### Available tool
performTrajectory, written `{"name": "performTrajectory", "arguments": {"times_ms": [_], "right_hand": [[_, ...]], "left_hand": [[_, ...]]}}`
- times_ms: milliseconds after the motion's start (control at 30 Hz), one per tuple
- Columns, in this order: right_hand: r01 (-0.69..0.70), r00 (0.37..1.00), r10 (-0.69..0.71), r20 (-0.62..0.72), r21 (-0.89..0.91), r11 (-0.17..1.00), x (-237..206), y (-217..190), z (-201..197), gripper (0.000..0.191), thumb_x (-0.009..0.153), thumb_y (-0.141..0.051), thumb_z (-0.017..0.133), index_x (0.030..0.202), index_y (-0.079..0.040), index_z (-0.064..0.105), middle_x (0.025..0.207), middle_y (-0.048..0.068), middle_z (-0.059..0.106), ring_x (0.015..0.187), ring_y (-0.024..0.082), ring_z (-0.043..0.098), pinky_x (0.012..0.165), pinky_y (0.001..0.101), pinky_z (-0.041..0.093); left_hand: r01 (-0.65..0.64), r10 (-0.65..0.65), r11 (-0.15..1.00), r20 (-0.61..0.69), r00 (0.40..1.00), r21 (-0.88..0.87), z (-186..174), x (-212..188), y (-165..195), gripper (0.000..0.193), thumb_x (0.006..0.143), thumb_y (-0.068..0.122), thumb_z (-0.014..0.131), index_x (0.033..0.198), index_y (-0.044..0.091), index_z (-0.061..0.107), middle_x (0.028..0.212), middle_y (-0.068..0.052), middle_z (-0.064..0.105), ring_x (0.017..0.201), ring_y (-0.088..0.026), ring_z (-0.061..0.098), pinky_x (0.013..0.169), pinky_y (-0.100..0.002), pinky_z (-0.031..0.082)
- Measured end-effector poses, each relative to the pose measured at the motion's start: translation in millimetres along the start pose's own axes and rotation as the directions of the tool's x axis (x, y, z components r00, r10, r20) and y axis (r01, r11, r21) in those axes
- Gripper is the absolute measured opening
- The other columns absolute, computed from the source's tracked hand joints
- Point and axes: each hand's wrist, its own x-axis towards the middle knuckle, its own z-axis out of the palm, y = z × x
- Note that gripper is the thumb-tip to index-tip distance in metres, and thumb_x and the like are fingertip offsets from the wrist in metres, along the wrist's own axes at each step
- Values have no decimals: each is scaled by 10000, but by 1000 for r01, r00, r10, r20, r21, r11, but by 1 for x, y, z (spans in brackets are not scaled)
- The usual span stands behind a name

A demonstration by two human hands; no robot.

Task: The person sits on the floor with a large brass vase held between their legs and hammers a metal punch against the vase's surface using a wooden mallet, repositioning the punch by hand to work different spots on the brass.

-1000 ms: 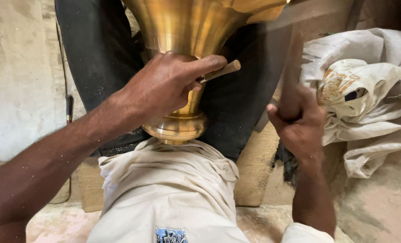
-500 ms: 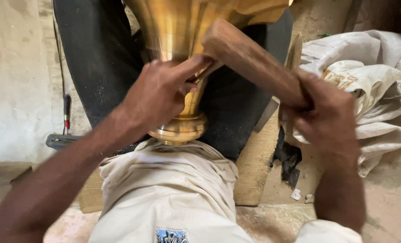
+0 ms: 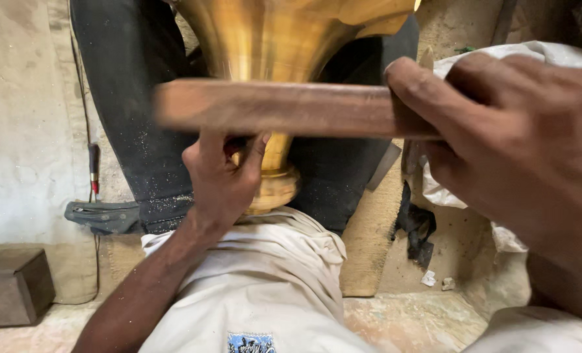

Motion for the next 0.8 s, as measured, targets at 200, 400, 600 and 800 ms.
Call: {"name": "performTrajectory", "arguments": {"times_ms": [200, 400, 600, 800], "right_hand": [[8, 999, -14, -53, -100, 995, 2, -10, -10, 600, 769, -324, 831, 1315, -139, 661, 766, 82, 721, 636, 201, 709, 587, 341, 606], [26, 982, 9, -189, 181, 983, -2, -8, -8, 548, 818, -194, 843, 1310, -64, 640, 814, 134, 724, 656, 235, 705, 584, 364, 593], [-34, 987, 43, -154, 60, 998, -9, -7, -8, 519, 836, -193, 835, 1304, -77, 646, 813, 130, 737, 647, 220, 714, 578, 352, 597], [-118, 984, 127, -123, 84, 990, -25, -5, 7, 543, 794, -162, 862, 1297, -75, 677, 860, 149, 759, 613, 242, 703, 544, 366, 582]], "left_hand": [[-17, 17, 996, 0, 1000, -88, 4, -8, -16, 346, 1045, 1, 783, 1192, 17, 470, 931, -78, 731, 848, -133, 766, 708, -272, 654], [17, -40, 988, 149, 988, 151, 0, -15, -25, 326, 816, -149, 695, 974, 135, 664, 648, -53, 683, 543, -136, 626, 585, -333, 578], [33, -33, 998, 9, 999, -44, 2, -2, -7, 312, 966, -40, 794, 1168, 0, 561, 842, -73, 698, 671, -127, 639, 598, -294, 534], [9, -2, 998, 113, 994, -58, -2, 15, 9, 310, 975, -32, 805, 1161, 31, 564, 970, -99, 757, 890, -145, 774, 750, -272, 635]]}}
